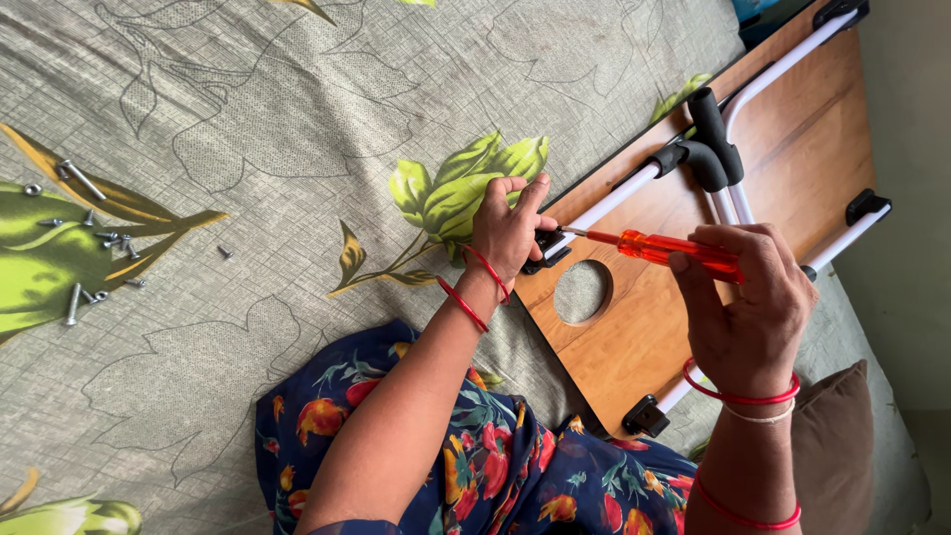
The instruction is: The person assembles a small wooden table by attaching metal legs to the tabletop using a screwdriver. They insert screws into the leg brackets and tighten them to secure the legs to the table.
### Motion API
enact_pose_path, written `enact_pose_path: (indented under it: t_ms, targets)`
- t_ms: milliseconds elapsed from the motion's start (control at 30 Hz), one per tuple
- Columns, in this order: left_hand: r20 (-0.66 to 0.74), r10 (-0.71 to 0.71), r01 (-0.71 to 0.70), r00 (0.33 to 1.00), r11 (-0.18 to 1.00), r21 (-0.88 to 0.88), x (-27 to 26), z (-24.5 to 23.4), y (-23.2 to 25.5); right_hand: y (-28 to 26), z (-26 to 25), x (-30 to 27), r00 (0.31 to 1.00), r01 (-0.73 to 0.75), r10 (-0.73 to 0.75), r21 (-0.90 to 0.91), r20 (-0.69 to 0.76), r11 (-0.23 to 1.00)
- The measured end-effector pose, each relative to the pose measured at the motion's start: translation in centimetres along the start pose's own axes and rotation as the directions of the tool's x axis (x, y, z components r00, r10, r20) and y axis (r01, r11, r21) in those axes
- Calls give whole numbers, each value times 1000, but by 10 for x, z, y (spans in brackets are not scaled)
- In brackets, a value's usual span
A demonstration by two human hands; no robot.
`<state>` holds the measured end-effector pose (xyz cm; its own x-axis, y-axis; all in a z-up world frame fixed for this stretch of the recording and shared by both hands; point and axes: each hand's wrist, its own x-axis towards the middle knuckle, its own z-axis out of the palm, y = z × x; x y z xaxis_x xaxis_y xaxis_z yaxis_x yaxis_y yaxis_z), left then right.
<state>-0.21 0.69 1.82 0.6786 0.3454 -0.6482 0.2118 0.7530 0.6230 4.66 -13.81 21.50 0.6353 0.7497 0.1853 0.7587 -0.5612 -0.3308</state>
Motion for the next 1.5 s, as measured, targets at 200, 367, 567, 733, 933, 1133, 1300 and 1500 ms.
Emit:
enact_pose_path:
  t_ms: [200,367,567,733,933,1133,1300,1500]
  targets:
    - [-2,2,-1,1000,1000,28,-2,0,3,-4,-1,-1,1000,26,-26,10,3,1000]
    - [-2,14,-14,1000,999,42,-2,1,3,-8,-2,0,998,70,-70,26,6,997]
    - [8,30,-30,1000,999,11,0,0,-1,-16,-1,8,994,100,-100,21,-34,995]
    - [82,17,-9,997,995,-101,4,-1,-6,-21,-7,11,992,90,-87,23,-92,996]
    - [-6,56,-56,998,988,-146,11,-5,-14,-20,-7,10,992,59,-47,98,-116,993]
    - [-56,-7,0,998,993,-122,14,-6,-21,-18,-6,3,981,-13,96,433,-170,901]
    - [17,-33,35,999,985,-167,13,-6,-20,-16,-7,0,972,-17,133,511,-192,859]
    - [50,11,-1,999,981,-196,17,-9,-25,-9,-3,-9,966,-32,165,542,-199,840]
